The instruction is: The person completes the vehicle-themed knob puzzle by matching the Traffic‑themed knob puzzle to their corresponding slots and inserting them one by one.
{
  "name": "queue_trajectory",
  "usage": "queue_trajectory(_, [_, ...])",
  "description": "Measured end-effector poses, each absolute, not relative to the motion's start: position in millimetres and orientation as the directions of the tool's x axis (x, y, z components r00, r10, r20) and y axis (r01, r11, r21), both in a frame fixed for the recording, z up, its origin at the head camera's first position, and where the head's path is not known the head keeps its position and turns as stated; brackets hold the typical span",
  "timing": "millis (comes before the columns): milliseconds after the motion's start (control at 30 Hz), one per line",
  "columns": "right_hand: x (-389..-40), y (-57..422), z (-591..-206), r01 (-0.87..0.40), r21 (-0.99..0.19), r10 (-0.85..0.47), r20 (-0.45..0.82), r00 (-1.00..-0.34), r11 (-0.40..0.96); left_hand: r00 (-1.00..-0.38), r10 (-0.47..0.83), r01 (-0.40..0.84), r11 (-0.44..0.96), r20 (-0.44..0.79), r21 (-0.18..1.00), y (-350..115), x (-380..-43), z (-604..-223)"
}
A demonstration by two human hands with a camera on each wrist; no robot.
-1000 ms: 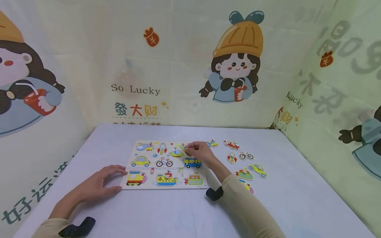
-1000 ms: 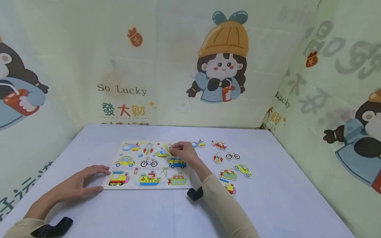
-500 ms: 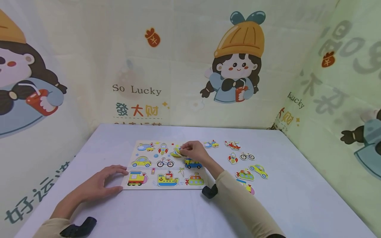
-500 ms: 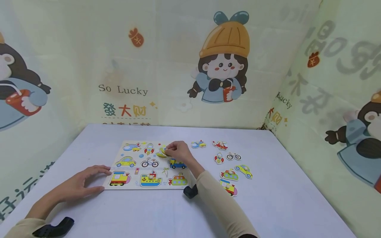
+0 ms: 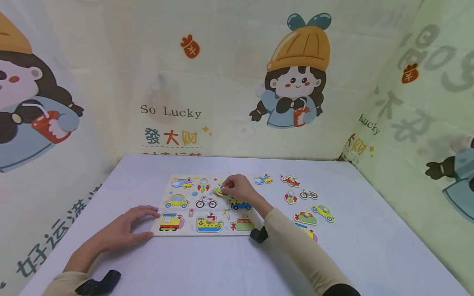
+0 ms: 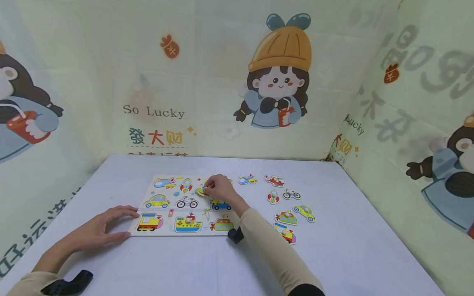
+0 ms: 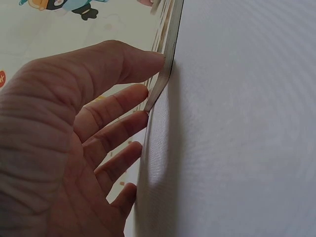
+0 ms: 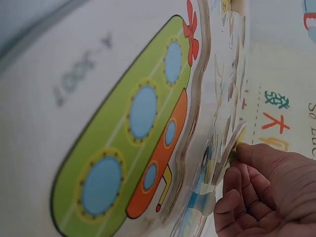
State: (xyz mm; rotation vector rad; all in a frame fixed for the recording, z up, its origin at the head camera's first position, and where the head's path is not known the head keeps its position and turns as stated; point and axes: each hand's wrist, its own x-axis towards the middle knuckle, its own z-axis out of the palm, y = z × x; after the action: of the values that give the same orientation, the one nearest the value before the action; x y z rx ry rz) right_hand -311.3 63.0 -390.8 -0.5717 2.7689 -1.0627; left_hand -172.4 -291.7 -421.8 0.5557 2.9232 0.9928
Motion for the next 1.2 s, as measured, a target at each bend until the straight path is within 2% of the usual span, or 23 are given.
queue_trajectory(433, [-314.0, 54.3, -390.0, -0.335, -0.578, -0.404, 0.010, -0.915, 0.744, -0.940, 0.326, 0.320, 0.731, 0.103, 0.602, -291.2, -172.6, -421.0])
queue_trajectory(967, [-319.3, 51.1, -392.1, -0.356, -0.553, -0.435, -0.013, -0.900, 0.753, -0.939, 0.328, 0.318, 0.722, 0.100, 0.614, -291.5, -172.3, -420.0])
queue_trajectory(1200, [-317.0, 54.7, -392.6, -0.326, -0.576, -0.409, -0.016, -0.912, 0.750, -0.942, 0.323, 0.310, 0.719, 0.097, 0.622, -290.0, -170.1, -420.1])
